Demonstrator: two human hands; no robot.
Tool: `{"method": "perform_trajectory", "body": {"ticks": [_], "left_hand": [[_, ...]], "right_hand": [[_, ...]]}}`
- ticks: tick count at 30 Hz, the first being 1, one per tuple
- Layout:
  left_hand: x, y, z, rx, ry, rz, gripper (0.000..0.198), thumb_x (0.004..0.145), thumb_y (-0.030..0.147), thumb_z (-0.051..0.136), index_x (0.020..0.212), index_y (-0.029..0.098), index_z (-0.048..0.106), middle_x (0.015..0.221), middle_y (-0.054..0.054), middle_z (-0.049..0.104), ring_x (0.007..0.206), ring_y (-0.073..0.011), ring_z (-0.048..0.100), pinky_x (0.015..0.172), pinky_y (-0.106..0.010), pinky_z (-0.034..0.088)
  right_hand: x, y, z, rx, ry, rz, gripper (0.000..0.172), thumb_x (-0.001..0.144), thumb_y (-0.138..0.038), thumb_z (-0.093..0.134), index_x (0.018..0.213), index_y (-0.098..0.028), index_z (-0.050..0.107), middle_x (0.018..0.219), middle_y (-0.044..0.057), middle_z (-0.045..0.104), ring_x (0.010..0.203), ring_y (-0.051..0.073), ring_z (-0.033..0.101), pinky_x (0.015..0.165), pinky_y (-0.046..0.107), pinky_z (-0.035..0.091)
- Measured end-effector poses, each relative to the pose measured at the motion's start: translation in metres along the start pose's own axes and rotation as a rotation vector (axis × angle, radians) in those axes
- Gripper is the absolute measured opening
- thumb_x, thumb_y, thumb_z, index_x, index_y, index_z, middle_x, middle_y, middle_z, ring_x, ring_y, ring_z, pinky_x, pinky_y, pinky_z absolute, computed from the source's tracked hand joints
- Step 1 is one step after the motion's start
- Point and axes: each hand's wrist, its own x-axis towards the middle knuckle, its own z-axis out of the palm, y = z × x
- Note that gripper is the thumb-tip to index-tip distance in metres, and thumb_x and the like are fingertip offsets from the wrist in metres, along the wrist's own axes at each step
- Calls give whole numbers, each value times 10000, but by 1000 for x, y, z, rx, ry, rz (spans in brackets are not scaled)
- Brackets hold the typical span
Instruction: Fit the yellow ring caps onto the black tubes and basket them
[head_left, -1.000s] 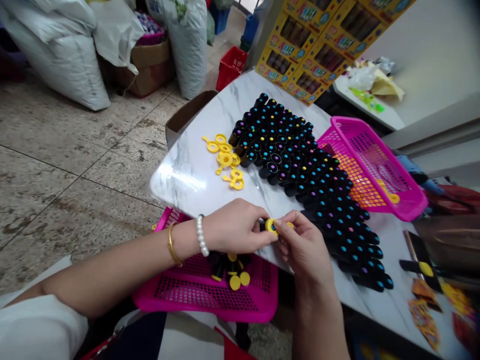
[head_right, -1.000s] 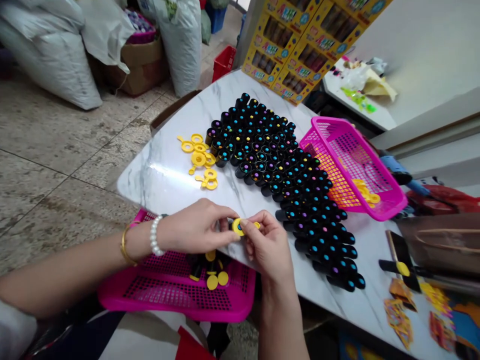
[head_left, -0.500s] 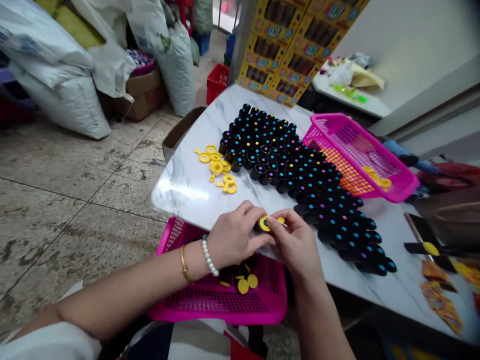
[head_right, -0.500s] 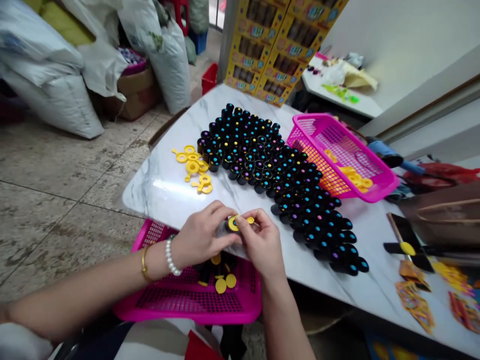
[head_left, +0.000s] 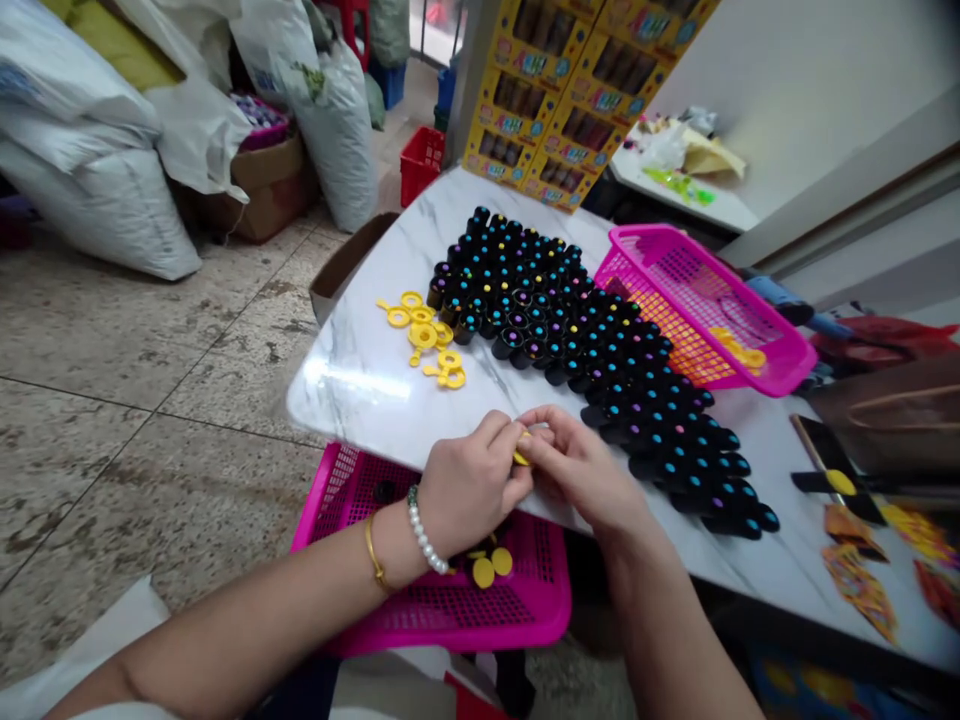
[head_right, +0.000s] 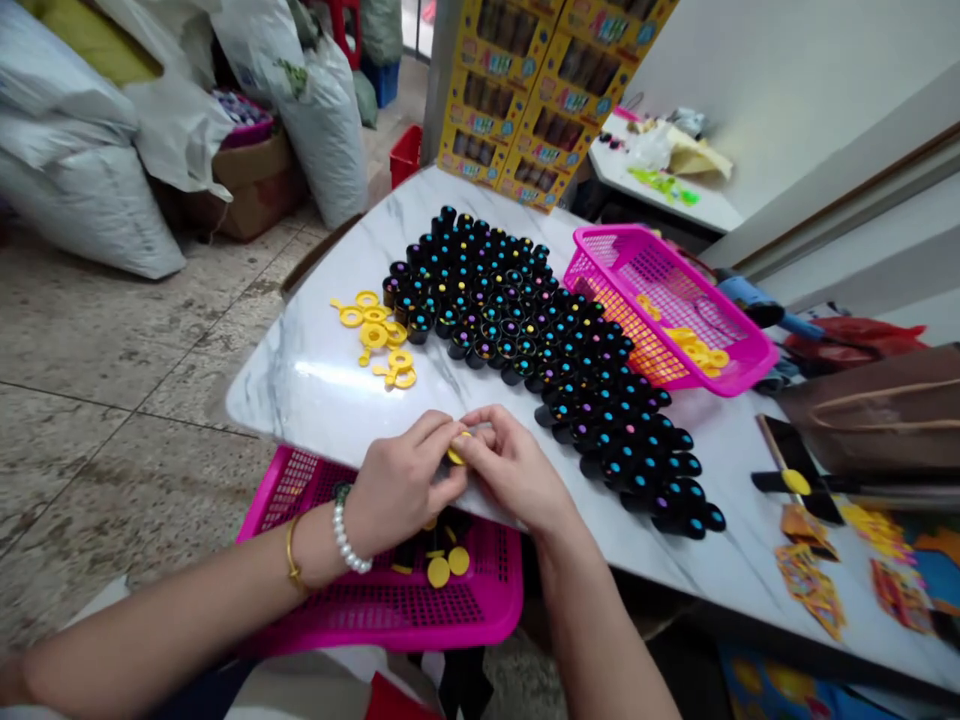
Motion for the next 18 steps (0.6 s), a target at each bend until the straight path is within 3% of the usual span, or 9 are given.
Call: {"method": "perform_trajectory", "body": {"ticks": [4, 7, 10, 12, 18], "left_hand": [[-1, -3, -3, -4, -25, 16, 301, 900, 294, 493, 1187, 205, 490, 1090, -38, 571, 909, -183, 592, 713, -286, 512], [-2, -5, -6, 20, -38, 14, 354, 891, 307, 525, 1226, 204, 477, 1062, -42, 572, 911, -187, 595, 726, -287, 513], [-2, -7, -7, 28, -35, 1, 340, 876, 318, 550, 1199, 221, 507, 1034, -28, 560, 879, -176, 599, 727, -281, 512], [-3, -7, -6, 40, -36, -10, 285, 881, 348, 540, 1136, 222, 543, 1011, -24, 551, 848, -169, 598, 707, -273, 507], [-2, -2, -2, 155, -22, -40, 214, 878, 347, 526, 1002, 176, 563, 978, -41, 551, 782, -182, 595, 628, -282, 486]], "right_hand": [[1, -1, 6, -57, -8, -14, 324, 818, -429, 640, 981, -210, 465, 474, -134, 449, 306, 31, 313, 298, 116, 213], [0, 0, -1, -83, -51, 8, 359, 827, -462, 608, 1026, -207, 455, 464, -124, 477, 292, 57, 380, 280, 123, 266], [3, -5, -9, -23, -138, 70, 396, 806, -513, 595, 1002, -186, 489, 505, -84, 531, 331, 84, 473, 287, 140, 315], [5, -7, -10, -27, -151, 90, 388, 796, -523, 596, 950, -178, 508, 516, -72, 542, 329, 78, 465, 290, 145, 314], [-2, -2, 5, -360, 67, -88, 259, 840, -439, 572, 905, -197, 507, 447, -111, 463, 311, 69, 387, 296, 142, 271]]}}
